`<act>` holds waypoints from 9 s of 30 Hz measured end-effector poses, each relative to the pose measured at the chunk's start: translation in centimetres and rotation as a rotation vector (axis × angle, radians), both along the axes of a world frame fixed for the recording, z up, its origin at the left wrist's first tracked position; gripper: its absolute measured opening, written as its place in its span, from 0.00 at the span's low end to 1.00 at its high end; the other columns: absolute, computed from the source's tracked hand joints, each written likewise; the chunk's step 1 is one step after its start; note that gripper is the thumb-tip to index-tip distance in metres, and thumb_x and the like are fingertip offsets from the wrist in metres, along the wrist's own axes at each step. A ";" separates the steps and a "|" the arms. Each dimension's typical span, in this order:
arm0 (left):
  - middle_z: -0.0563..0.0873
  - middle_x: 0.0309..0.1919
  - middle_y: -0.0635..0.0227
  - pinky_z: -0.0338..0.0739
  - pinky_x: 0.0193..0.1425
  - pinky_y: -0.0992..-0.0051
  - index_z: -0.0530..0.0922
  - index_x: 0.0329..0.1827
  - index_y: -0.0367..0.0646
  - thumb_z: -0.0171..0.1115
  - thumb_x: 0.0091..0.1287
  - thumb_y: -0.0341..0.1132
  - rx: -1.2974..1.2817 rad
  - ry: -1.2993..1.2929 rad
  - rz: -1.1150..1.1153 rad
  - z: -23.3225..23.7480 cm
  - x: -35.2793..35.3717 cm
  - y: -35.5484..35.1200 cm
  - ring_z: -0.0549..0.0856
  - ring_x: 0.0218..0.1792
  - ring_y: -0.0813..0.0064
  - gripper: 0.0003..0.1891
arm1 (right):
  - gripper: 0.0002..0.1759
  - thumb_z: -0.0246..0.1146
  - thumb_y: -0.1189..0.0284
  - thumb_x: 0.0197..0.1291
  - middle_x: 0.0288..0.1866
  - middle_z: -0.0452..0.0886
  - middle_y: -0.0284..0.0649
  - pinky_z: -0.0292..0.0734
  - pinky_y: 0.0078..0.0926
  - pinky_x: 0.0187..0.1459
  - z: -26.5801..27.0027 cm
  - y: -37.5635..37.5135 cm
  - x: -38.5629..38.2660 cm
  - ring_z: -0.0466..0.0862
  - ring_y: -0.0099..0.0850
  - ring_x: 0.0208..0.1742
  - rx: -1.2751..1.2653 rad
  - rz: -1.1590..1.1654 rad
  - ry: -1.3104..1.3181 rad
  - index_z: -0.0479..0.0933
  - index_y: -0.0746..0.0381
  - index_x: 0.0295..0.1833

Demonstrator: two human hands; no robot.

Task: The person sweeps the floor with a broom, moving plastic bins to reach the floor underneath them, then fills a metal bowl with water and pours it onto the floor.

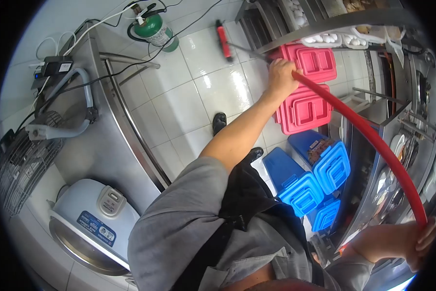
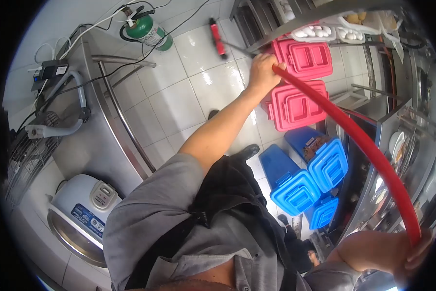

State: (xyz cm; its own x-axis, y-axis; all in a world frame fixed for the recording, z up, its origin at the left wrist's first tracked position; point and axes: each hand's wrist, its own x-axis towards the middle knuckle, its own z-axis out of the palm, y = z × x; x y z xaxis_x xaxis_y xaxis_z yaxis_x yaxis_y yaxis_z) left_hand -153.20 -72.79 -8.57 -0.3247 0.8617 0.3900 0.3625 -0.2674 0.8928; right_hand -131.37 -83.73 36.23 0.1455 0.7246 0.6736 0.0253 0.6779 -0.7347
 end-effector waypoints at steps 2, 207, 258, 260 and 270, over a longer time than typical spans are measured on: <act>0.73 0.18 0.60 0.67 0.34 0.61 0.68 0.17 0.42 0.67 0.52 0.34 -0.038 0.054 -0.001 1.4 0.3 -3.4 0.73 0.26 0.55 0.15 | 0.14 0.57 0.60 0.55 0.16 0.69 0.27 0.62 0.15 0.33 2.0 0.5 2.5 0.69 0.18 0.23 0.178 -0.292 0.183 0.68 0.51 0.20; 0.79 0.18 0.66 0.67 0.41 0.65 0.73 0.13 0.45 0.63 0.46 0.29 -0.100 0.482 -1.149 -7.2 60.3 27.1 0.77 0.30 0.62 0.09 | 0.19 0.50 0.66 0.69 0.17 0.59 0.30 0.63 0.25 0.28 -17.5 20.1 55.3 0.61 0.22 0.17 -0.250 -1.055 0.549 0.60 0.56 0.23; 0.72 0.15 0.61 0.68 0.24 0.66 0.65 0.18 0.41 0.64 0.58 0.33 -0.044 -0.103 -1.018 4.8 72.1 38.3 0.73 0.17 0.62 0.17 | 0.09 0.61 0.83 0.44 0.19 0.73 0.41 0.70 0.27 0.24 -13.8 39.1 47.8 0.74 0.37 0.18 -0.270 -0.413 -0.498 0.68 0.64 0.20; 0.76 0.19 0.61 0.71 0.28 0.68 0.70 0.24 0.41 0.65 0.57 0.36 -0.416 -0.380 -1.171 1.5 74.9 41.3 0.75 0.21 0.64 0.13 | 0.09 0.61 0.82 0.46 0.20 0.74 0.42 0.70 0.26 0.26 -18.3 40.7 49.3 0.75 0.37 0.20 -0.367 -0.517 -0.604 0.68 0.65 0.21; 0.74 0.21 0.60 0.69 0.33 0.62 0.70 0.22 0.40 0.66 0.57 0.34 0.101 -0.153 -1.164 16.1 78.0 39.0 0.75 0.27 0.57 0.13 | 0.09 0.64 0.81 0.45 0.14 0.70 0.38 0.67 0.23 0.23 -11.5 40.6 54.7 0.73 0.31 0.16 -0.153 -0.725 -0.225 0.69 0.65 0.20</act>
State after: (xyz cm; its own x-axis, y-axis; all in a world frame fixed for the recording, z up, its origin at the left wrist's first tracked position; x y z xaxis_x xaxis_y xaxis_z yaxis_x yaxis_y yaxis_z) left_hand -75.17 -33.79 7.49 0.5879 0.6369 0.4988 -0.2563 -0.4383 0.8615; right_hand -76.68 -43.17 24.73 0.4906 0.5876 0.6435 0.5841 0.3263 -0.7433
